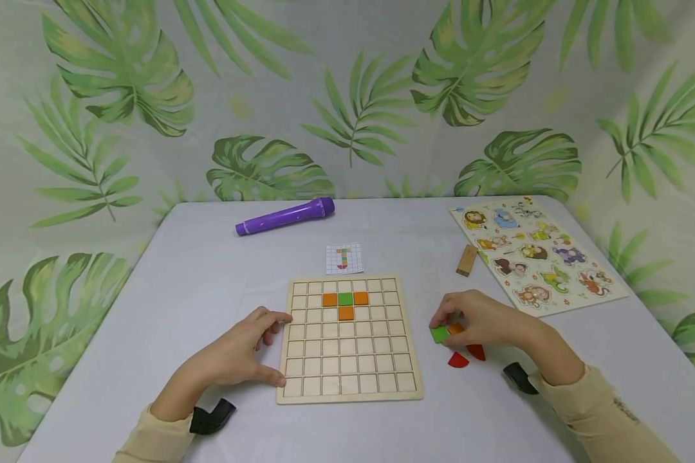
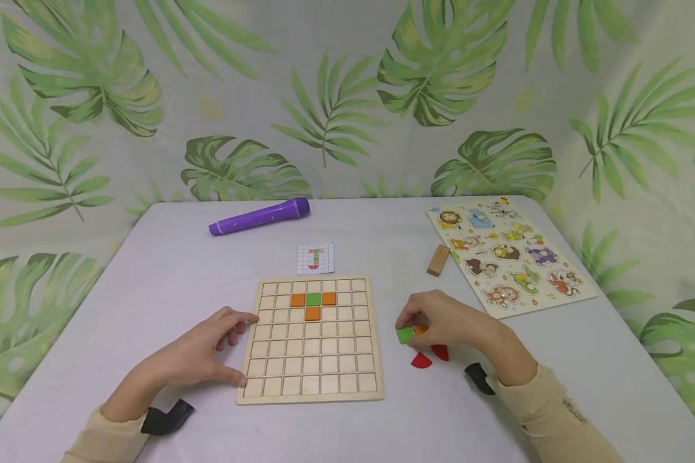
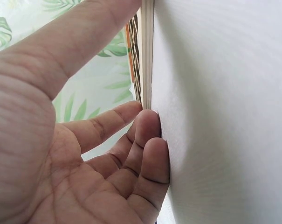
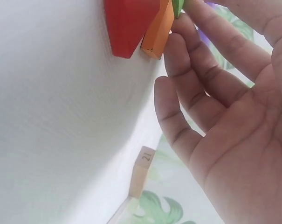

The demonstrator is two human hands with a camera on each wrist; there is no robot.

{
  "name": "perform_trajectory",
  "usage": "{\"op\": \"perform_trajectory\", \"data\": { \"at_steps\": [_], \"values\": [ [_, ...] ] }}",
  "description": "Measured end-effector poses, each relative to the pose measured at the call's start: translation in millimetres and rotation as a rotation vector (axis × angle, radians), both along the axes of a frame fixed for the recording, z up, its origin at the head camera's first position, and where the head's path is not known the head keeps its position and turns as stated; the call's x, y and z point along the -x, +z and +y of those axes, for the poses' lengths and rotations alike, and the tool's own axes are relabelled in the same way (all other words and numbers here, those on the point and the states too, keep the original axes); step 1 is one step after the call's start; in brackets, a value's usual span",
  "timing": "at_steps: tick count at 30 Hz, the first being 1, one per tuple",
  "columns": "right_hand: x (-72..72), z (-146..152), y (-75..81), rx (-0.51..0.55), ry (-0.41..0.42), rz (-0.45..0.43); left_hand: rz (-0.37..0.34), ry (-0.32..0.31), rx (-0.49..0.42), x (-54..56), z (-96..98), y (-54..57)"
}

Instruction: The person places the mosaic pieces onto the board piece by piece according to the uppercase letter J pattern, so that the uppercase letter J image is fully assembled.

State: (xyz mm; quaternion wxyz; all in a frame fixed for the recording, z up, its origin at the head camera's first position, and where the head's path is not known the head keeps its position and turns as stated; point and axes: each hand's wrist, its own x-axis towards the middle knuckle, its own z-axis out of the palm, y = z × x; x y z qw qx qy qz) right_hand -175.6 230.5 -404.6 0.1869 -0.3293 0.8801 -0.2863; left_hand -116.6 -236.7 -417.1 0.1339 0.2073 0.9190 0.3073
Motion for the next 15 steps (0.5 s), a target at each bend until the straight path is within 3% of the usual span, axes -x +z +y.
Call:
{"op": "perform_trajectory", "data": {
  "at_steps": [7,15],
  "values": [
    [4.3,-12.2,1.0,-0.01,-0.002,0.058,0.001,-0.005,-0.003,-0.3,-0.6,0.2],
    [9.8,-46.1,7.9,0.011,0.068,0.128,0.009,-0.011,-0.009,-0.1,-1.2,-0.8]
  ]
}}
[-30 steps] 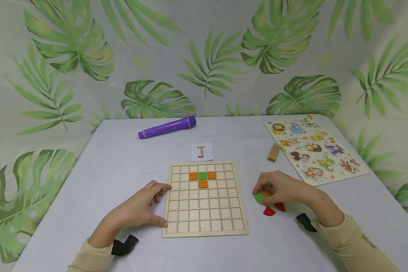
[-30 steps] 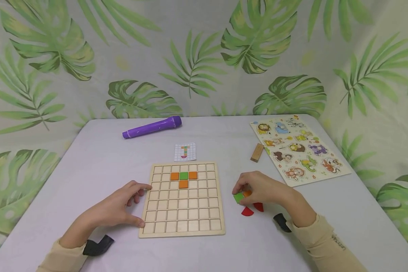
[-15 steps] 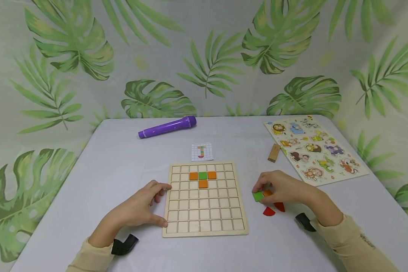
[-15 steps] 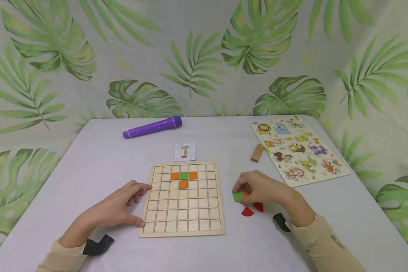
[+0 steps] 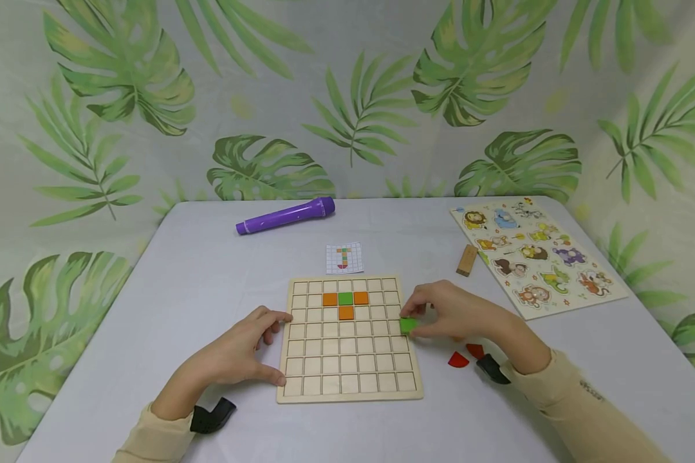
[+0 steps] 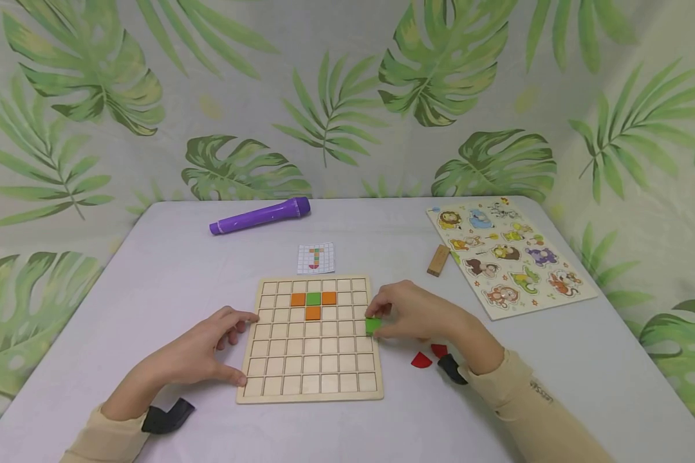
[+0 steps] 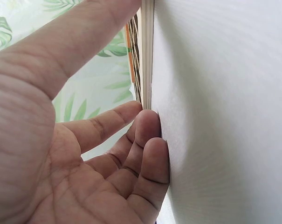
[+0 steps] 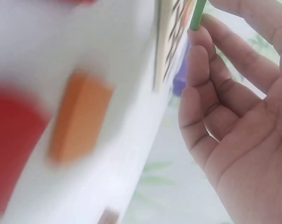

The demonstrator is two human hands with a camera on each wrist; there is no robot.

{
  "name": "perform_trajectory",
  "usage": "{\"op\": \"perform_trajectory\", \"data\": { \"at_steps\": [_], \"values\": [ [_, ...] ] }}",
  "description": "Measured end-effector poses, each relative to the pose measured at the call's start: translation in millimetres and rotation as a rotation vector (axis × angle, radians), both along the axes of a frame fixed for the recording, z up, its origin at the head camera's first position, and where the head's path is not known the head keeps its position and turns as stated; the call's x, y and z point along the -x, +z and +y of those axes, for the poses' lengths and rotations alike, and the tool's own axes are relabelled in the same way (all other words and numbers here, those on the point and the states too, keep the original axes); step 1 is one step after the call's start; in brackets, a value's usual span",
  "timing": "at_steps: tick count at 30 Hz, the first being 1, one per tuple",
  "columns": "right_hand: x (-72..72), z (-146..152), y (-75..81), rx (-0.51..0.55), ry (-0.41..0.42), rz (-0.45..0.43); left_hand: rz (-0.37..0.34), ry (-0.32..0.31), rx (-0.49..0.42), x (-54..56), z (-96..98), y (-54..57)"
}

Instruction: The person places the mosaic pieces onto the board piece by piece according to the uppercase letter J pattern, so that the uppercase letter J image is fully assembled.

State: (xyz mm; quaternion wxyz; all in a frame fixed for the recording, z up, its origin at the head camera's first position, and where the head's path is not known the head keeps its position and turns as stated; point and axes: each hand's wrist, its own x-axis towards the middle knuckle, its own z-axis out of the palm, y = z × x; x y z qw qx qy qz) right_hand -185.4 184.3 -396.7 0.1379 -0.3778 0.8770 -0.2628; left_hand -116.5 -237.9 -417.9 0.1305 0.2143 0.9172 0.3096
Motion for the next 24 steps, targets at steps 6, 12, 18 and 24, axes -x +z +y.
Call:
{"op": "perform_trajectory", "data": {
  "at_steps": [6,12,18,24],
  "values": [
    [4.3,-29.0,4.6,0.025,0.051,-0.016,-0.005,0.001,-0.003,-0.3,-0.1,1.0],
    [7.4,-53.7,8.2,0.032,0.08,-0.013,-0.005,0.003,-0.003,-0.5,-1.0,0.6],
    [10.6,-72.6,4.9,0.034,0.125,0.019,-0.005,0.002,-0.008,-0.3,-2.1,-1.4],
    [12.3,-87.6,3.6,0.016,0.114,0.007,0.004,0.0,-0.01,0.3,-1.8,-1.0]
  ]
}}
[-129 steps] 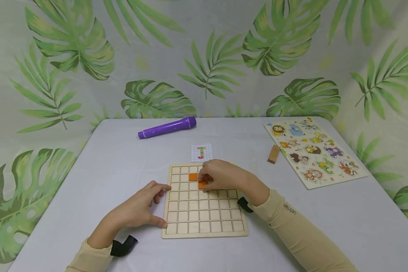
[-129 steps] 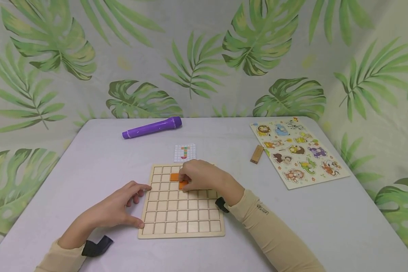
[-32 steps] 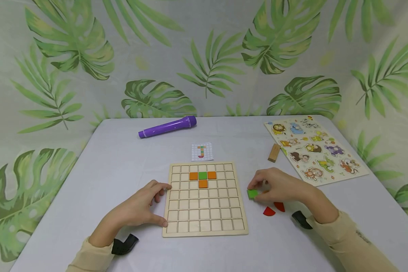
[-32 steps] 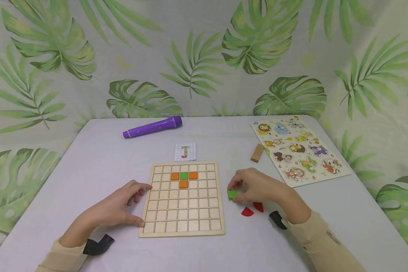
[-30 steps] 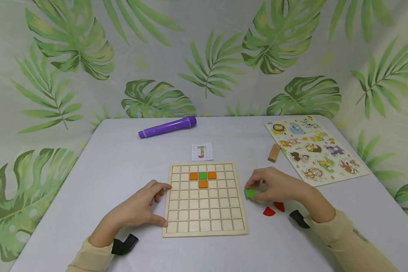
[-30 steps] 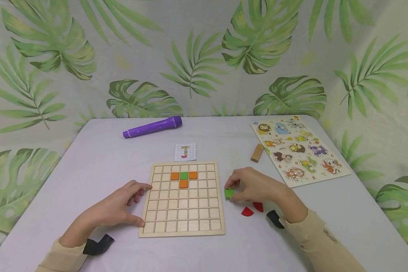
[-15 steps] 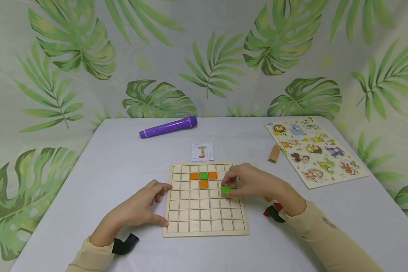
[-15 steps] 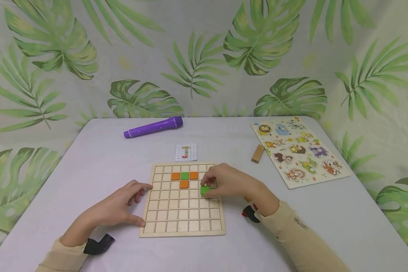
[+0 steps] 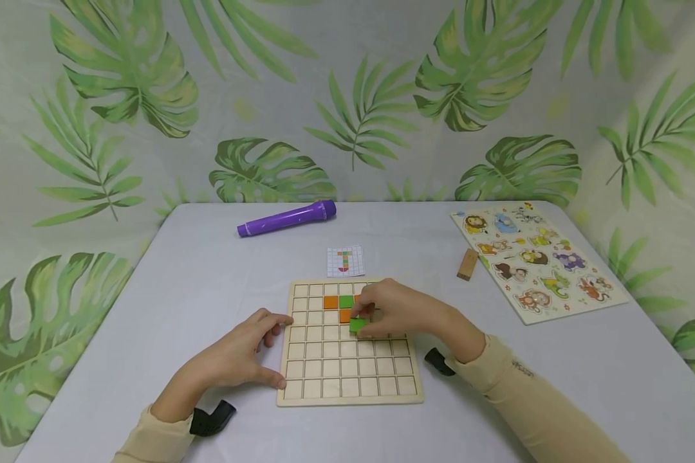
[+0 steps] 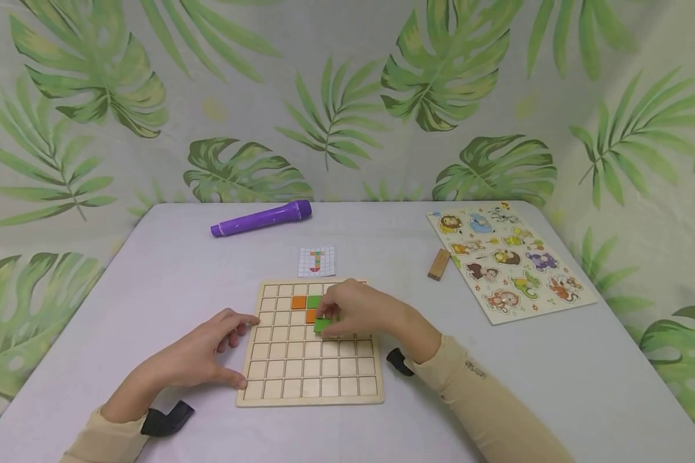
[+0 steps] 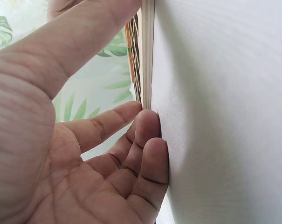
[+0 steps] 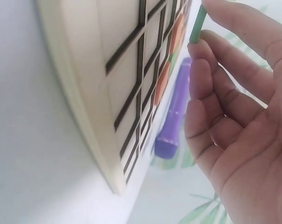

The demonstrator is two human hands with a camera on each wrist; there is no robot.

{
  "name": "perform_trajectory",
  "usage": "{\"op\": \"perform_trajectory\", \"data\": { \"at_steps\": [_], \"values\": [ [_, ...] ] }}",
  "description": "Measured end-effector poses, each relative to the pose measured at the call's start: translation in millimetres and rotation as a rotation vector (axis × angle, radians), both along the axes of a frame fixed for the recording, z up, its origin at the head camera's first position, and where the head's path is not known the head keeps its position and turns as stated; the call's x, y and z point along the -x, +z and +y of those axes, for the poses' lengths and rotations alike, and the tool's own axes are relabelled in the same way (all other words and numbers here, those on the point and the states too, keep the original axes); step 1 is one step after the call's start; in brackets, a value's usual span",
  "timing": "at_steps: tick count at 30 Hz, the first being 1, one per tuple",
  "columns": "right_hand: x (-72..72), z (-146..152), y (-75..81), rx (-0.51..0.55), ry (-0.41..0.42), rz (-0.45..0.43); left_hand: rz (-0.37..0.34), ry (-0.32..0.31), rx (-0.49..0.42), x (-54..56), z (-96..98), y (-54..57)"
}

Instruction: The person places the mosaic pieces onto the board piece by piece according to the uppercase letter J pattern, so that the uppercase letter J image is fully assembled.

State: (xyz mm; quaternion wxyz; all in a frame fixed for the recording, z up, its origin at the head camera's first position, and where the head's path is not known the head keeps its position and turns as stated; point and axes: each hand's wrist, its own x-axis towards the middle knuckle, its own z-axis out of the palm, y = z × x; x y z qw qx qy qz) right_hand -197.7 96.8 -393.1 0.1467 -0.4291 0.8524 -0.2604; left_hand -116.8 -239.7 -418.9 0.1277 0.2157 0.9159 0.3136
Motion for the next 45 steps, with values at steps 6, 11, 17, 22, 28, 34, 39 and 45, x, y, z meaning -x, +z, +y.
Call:
{"op": "perform_trajectory", "data": {
  "at_steps": [6,11,17,22,28,34,39,45],
  "values": [
    [-1.5,-7.7,1.7,-0.031,0.012,0.01,-0.005,-0.001,-0.001,0.2,2.1,-1.2],
    [-0.9,-10.4,-0.2,-0.028,0.031,0.021,-0.012,-0.006,-0.004,0.3,2.7,0.3],
    [-0.1,-16.7,-3.2,-0.04,0.035,0.013,-0.011,-0.004,0.001,-0.3,-0.2,1.4],
    [0.1,-18.2,-5.7,-0.045,0.041,0.021,-0.011,-0.006,-0.001,-0.8,-0.3,1.7],
    [-0.1,-18.9,-6.1,-0.062,0.039,0.036,-0.014,-0.006,-0.006,-0.9,1.5,3.0],
    [-0.6,-19.8,-3.8,-0.077,0.035,0.038,-0.014,-0.007,-0.013,-0.3,3.1,3.2],
    [-0.1,-21.3,-4.3,-0.086,0.046,0.044,-0.01,-0.002,-0.001,-0.6,2.3,1.9],
    [0.4,-22.7,-4.8,-0.088,0.054,0.048,-0.011,-0.006,0.0,0.2,1.3,0.7]
  ]
}}
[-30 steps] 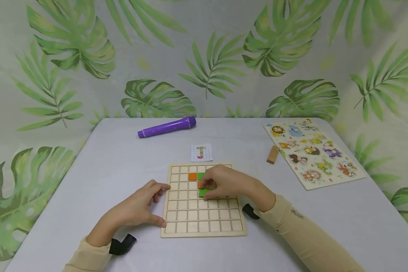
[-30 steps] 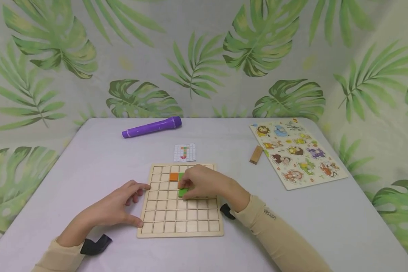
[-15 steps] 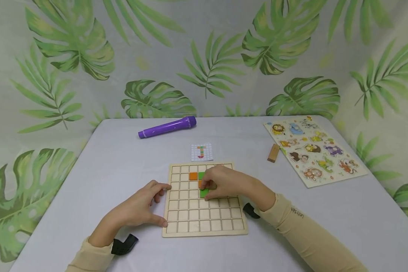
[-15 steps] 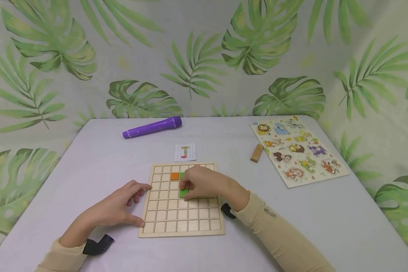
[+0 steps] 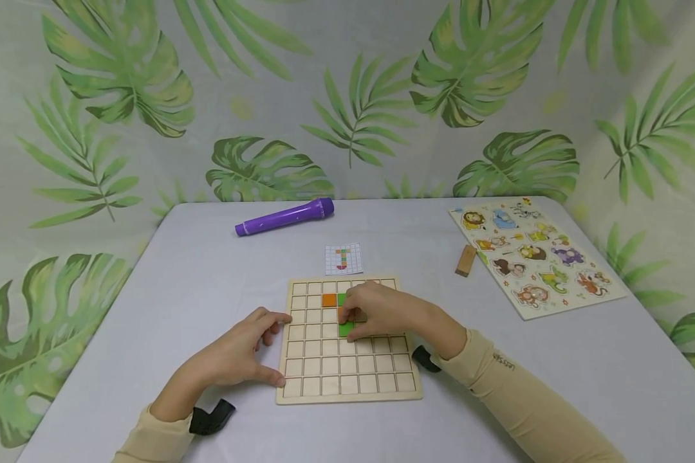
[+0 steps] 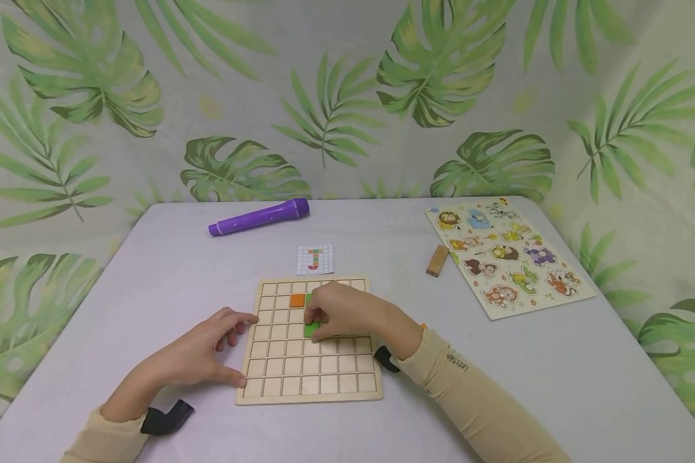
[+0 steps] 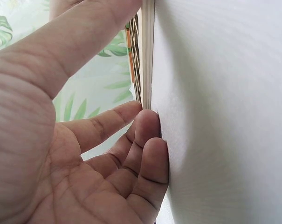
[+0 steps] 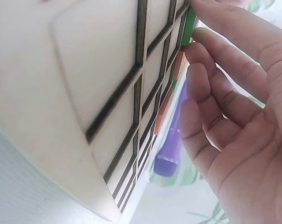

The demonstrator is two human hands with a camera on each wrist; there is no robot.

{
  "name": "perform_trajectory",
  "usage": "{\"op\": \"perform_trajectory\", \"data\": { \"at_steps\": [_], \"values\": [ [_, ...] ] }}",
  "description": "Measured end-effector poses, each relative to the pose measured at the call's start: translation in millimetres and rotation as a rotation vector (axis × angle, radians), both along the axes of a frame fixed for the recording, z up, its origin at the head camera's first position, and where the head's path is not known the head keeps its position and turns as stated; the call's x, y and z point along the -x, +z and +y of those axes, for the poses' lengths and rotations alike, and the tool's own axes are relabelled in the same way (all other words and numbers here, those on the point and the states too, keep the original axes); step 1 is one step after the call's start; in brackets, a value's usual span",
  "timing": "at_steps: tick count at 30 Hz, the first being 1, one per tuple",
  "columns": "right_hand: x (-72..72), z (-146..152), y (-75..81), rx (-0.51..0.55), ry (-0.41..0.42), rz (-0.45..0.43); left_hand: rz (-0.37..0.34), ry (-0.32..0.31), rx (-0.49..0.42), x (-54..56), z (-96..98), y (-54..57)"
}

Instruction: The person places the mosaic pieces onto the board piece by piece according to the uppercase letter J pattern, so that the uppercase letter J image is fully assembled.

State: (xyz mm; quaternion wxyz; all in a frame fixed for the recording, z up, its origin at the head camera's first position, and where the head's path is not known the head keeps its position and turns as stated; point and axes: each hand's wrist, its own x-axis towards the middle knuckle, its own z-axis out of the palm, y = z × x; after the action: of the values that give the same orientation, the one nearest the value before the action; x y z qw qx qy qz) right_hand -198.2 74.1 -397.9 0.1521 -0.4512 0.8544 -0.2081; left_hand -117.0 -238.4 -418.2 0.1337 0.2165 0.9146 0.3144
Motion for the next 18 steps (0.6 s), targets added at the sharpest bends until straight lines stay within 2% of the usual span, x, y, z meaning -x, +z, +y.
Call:
{"op": "perform_trajectory", "data": {
  "at_steps": [11,18],
  "values": [
    [-1.2,0.0,0.3,-0.007,0.005,0.017,0.01,0.001,0.001,0.0,-0.8,-3.9],
    [-0.7,4.2,1.8,-0.005,-0.007,0.011,0.005,0.005,0.008,0.6,-0.2,-2.3]
  ]
}}
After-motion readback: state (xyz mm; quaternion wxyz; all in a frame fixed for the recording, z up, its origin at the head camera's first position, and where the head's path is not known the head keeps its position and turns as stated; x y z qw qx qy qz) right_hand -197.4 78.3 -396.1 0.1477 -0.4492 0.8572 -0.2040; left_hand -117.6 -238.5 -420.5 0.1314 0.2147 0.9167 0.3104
